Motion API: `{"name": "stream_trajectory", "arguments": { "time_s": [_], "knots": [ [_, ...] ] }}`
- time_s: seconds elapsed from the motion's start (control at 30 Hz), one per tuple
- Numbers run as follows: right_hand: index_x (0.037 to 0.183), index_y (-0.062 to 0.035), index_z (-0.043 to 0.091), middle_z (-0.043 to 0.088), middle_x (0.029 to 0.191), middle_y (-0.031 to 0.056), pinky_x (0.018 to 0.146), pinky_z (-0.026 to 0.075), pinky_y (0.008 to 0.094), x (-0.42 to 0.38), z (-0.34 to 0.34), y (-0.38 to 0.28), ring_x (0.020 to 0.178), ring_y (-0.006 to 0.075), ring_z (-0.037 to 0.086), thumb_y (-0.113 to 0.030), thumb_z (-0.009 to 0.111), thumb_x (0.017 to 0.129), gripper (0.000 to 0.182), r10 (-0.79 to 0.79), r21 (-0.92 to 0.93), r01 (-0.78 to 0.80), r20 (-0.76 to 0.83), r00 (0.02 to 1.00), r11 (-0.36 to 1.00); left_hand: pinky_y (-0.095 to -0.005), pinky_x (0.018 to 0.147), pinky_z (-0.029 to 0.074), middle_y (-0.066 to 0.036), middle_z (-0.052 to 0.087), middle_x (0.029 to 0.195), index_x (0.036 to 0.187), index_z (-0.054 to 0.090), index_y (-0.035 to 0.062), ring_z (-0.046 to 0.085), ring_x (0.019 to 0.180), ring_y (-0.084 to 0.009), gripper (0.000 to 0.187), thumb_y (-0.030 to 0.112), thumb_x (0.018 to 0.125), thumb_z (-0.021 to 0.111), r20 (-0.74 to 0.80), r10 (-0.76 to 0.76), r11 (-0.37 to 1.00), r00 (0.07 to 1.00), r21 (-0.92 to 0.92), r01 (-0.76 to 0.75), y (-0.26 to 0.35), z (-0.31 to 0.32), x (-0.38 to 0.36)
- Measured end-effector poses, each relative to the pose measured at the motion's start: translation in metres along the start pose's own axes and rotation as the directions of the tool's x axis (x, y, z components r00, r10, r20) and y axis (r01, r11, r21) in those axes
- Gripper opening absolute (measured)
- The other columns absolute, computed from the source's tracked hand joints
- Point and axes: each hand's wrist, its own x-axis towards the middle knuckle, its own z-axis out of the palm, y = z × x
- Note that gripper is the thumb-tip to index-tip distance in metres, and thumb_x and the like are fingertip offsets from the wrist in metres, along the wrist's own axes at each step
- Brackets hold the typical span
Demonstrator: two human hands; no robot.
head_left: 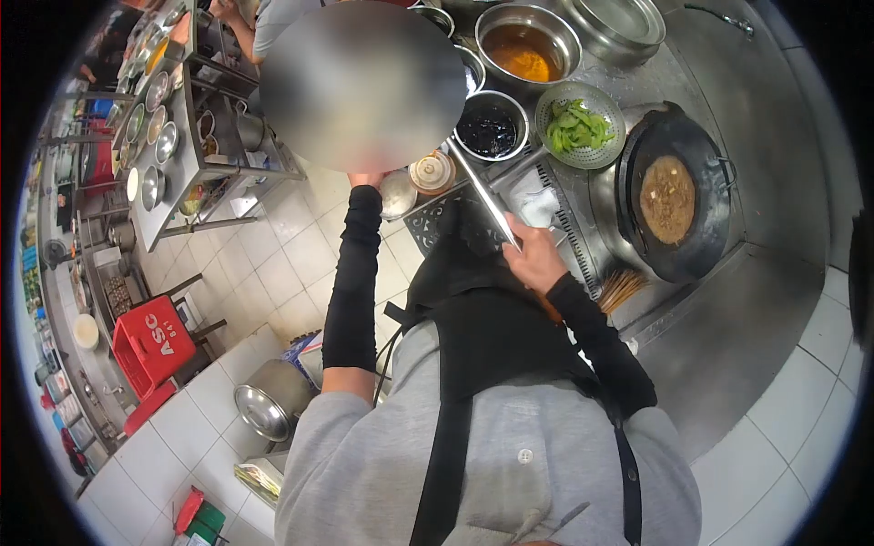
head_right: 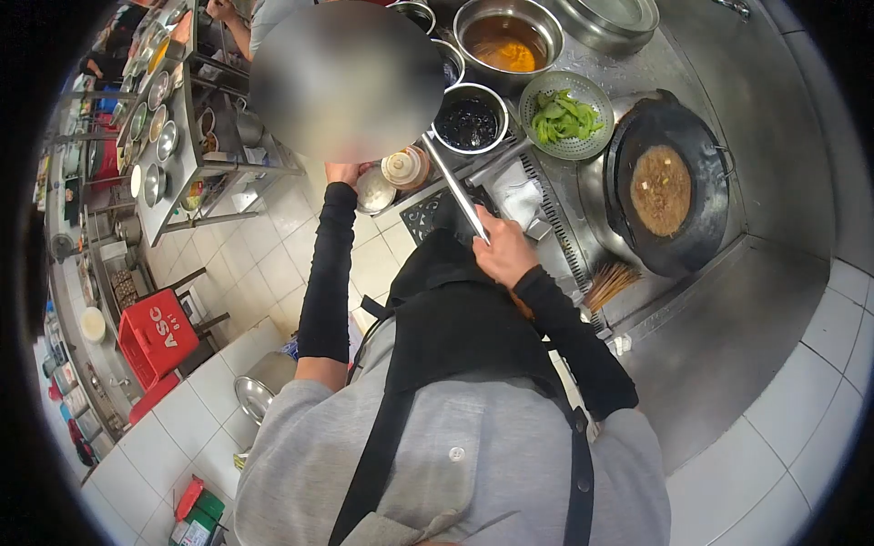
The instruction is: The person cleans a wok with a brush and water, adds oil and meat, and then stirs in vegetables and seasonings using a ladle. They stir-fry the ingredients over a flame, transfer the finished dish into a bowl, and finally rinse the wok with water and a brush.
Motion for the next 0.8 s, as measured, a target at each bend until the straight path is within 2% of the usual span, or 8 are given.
{"name": "stream_trajectory", "arguments": {
  "time_s": [0.1,0.13,0.23,0.37,0.47,0.53,0.67,0.8],
  "knots": [
    [0.134,0.0094,0.052,0.063,0.063,0.0144,0.045,0.049,0.0326,0.015,0.028,0.042,0.041,0.0170,0.057,-0.008,0.059,0.086,0.052,-0.465,-0.206,0.426,-0.211,0.860,0.881,-0.0265,0.055,0.055,-0.015,0.069,0.074,0.086,0.066,-0.0096,0.066,0.060,-0.0173,0.013,0.000,0.083,0.059,-0.011,0.003,0.999,1.000,-0.036,-0.003,-0.009,-0.002,0.007],
    [0.134,0.0106,0.052,0.064,0.066,0.0180,0.049,0.051,0.0354,0.003,-0.007,-0.018,0.045,0.0225,0.061,-0.007,0.059,0.085,0.053,0.161,0.166,-0.184,0.144,0.976,0.969,-0.0264,0.055,0.055,-0.014,0.069,0.074,0.087,0.066,-0.0096,0.066,0.060,-0.0173,0.013,0.001,0.083,0.058,-0.014,0.004,0.999,1.000,-0.042,-0.005,-0.006,-0.001,0.004],
    [0.134,0.0113,0.051,0.064,0.065,0.0187,0.051,0.051,0.0360,-0.003,-0.016,-0.028,0.046,0.0234,0.062,-0.006,0.059,0.084,0.053,0.182,0.156,-0.194,0.092,0.979,0.968,-0.0257,0.056,0.054,-0.014,0.069,0.076,0.089,0.065,-0.0092,0.066,0.061,-0.0170,0.013,0.000,0.084,0.057,-0.010,-0.013,0.998,1.000,-0.060,0.012,0.001,0.001,-0.004],
    [0.134,0.0105,0.051,0.066,0.070,0.0223,0.051,0.053,0.0385,0.015,0.020,0.035,0.049,0.0274,0.064,-0.006,0.058,0.083,0.054,-0.477,-0.274,0.420,-0.193,0.857,0.865,-0.0248,0.057,0.053,-0.013,0.068,0.078,0.093,0.063,-0.0080,0.066,0.063,-0.0166,0.013,-0.002,0.084,0.058,0.012,-0.039,0.994,0.999,-0.098,0.040,-0.004,-0.001,0.001],
    [0.130,0.0116,0.053,0.067,0.082,0.0276,0.070,0.054,0.0435,0.007,-0.021,-0.032,0.073,0.0415,0.067,-0.005,0.060,0.081,0.052,0.360,0.107,-0.400,0.272,0.892,0.910,-0.0255,0.058,0.054,-0.013,0.068,0.079,0.094,0.062,-0.0078,0.066,0.064,-0.0171,0.012,-0.003,0.083,0.058,0.009,-0.033,0.996,0.999,-0.087,0.034,-0.002,-0.001,-0.001],
    [0.128,0.0123,0.054,0.066,0.089,0.0297,0.078,0.053,0.0447,0.004,-0.030,-0.039,0.084,0.0463,0.064,-0.005,0.060,0.080,0.051,0.384,0.169,-0.447,0.308,0.870,0.878,-0.0257,0.058,0.054,-0.013,0.068,0.080,0.094,0.063,-0.0078,0.066,0.065,-0.0174,0.013,-0.003,0.083,0.058,0.002,-0.036,0.996,0.999,-0.080,0.036,-0.001,-0.001,-0.002],
    [0.127,0.0114,0.055,0.067,0.089,0.0302,0.079,0.053,0.0443,0.004,-0.009,0.001,0.086,0.0477,0.064,-0.005,0.060,0.080,0.051,-0.128,-0.026,0.127,-0.077,0.989,0.992,-0.0270,0.059,0.056,-0.014,0.069,0.079,0.092,0.064,-0.0089,0.067,0.064,-0.0184,0.014,0.000,0.084,0.059,-0.014,-0.042,0.994,0.999,-0.102,0.040,-0.006,0.000,0.001],
    [0.132,0.0078,0.054,0.067,0.078,0.0257,0.067,0.055,0.0422,0.008,-0.002,0.004,0.070,0.0406,0.067,-0.005,0.060,0.081,0.053,-0.086,-0.129,0.087,0.011,0.996,0.988,-0.0278,0.060,0.057,-0.015,0.069,0.079,0.092,0.064,-0.0093,0.067,0.064,-0.0195,0.014,0.002,0.084,0.059,0.022,-0.016,0.992,1.000,-0.123,0.019,-0.014,-0.005,0.007]
  ]
}}
